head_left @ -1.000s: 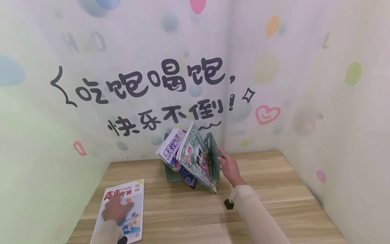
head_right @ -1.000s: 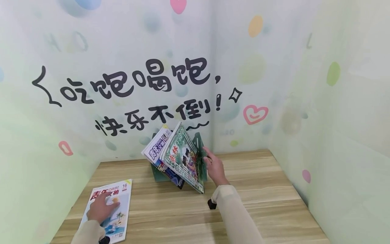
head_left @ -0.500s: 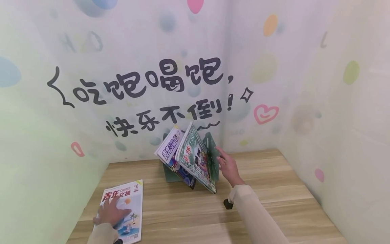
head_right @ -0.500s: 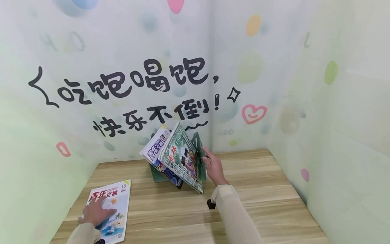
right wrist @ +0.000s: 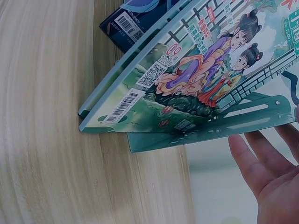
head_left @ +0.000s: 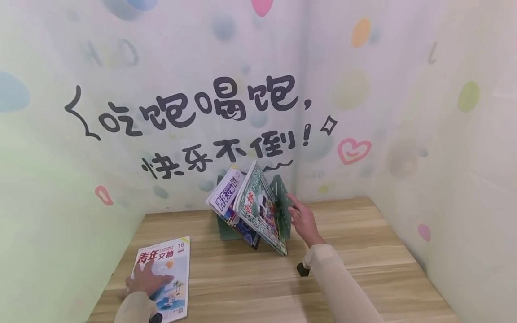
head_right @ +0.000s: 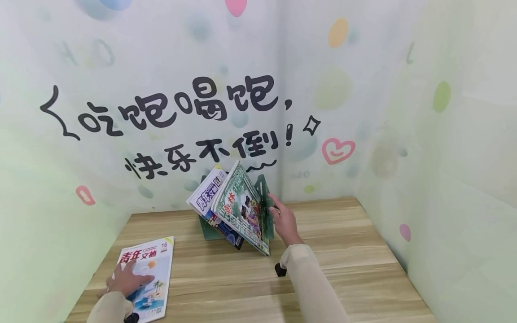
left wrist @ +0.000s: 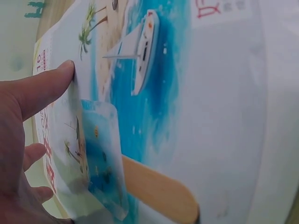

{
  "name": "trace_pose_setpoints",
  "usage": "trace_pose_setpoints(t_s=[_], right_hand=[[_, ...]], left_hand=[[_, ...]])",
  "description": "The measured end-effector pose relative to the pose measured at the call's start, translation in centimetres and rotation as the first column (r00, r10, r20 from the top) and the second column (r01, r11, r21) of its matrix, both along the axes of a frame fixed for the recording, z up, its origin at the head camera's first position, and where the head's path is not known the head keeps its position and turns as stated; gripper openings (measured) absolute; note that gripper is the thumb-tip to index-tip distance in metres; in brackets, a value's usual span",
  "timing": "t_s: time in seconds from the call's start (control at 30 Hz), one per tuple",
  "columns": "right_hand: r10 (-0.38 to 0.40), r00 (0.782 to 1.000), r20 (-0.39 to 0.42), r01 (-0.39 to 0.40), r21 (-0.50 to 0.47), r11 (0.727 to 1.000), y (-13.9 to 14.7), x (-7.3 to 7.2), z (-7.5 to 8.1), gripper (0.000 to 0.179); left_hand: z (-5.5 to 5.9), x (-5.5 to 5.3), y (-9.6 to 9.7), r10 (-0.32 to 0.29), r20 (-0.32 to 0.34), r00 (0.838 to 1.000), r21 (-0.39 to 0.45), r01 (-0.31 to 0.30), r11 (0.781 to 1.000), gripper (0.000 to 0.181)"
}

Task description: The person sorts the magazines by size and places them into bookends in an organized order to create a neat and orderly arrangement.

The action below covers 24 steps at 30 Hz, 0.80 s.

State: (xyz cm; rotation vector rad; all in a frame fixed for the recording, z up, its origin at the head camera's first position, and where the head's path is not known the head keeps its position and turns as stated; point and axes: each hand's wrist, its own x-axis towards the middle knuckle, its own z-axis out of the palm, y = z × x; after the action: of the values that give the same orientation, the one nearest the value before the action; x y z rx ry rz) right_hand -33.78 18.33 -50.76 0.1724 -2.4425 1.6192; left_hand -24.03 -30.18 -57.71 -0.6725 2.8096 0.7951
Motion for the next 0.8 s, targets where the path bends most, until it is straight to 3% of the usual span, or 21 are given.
trace_pose_setpoints(t_s=[0.8], right_hand=[[-0.003, 1.0, -0.004, 0.003, 0.014, 1.0, 0.0, -0.1, 0.0, 0.045]], left_hand=[[-0.1, -0.5, -1.1, 0.009, 0.022, 1.0, -0.079, -0.007, 0.997, 0.122]])
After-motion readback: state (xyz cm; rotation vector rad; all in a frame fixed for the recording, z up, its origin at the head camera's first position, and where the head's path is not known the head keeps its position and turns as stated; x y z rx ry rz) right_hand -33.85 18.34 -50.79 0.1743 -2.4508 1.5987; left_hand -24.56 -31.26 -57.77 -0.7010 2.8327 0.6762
